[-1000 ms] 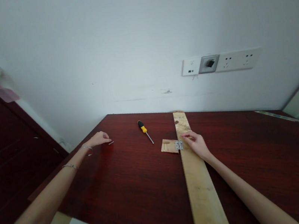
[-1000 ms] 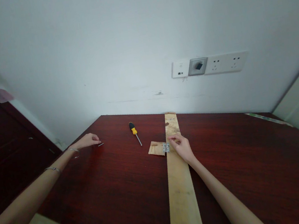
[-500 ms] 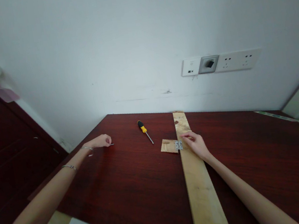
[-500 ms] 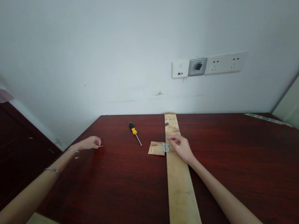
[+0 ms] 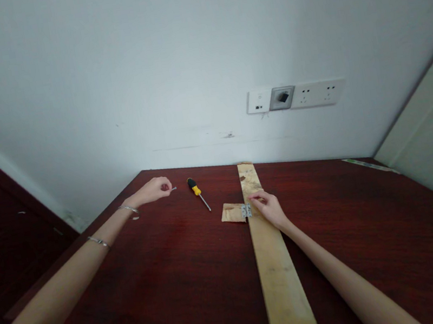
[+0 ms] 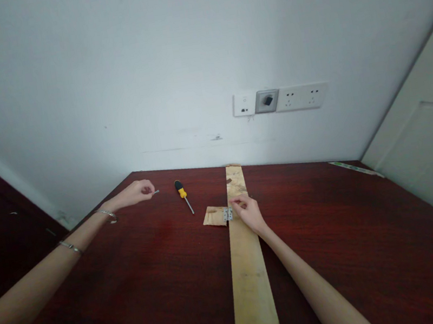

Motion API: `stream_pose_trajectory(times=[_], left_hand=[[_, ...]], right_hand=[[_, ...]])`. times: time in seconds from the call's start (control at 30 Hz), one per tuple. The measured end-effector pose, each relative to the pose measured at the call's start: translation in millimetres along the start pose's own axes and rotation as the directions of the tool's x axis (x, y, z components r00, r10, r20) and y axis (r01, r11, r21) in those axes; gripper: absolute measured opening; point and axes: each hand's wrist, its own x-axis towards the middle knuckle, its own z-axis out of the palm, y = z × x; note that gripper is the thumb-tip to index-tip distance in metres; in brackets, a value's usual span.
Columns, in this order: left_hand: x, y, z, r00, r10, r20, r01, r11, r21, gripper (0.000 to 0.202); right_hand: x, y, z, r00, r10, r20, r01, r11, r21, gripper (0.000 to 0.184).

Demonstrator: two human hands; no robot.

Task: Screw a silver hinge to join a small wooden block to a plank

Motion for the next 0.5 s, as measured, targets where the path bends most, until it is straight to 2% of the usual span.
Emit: stream_pose_trajectory(times=[0.13,0.27,0.37,0.5], left_hand=[[45,45,20.4,0.992,0.065,-0.108,-0.085,0.977,-0.194,0.019],[83,87,57.7,0.974,0.062,-0.219,-0.154,0.887,-0.434,0.017],[100,118,86.7,0.967,0.071,-0.243,-0.195,0.822,-0.534,0.015],[107,150,115.2,0.966,0.108,-0.233,-0.232,0.754,-0.614,0.016]], right_hand=[[1,1,1,1.0,0.005,0.005,-0.005,1.0,-0.004,0.02],[2,0,2,1.0,0.013,-0.01,-0.013,1.0,-0.004,0.019],[4,0,3,0.999,0.017,-0.028,-0.017,1.0,0.012,0.02],[7,1,2,0.997,0.033,-0.067,-0.03,0.998,0.059,0.022]])
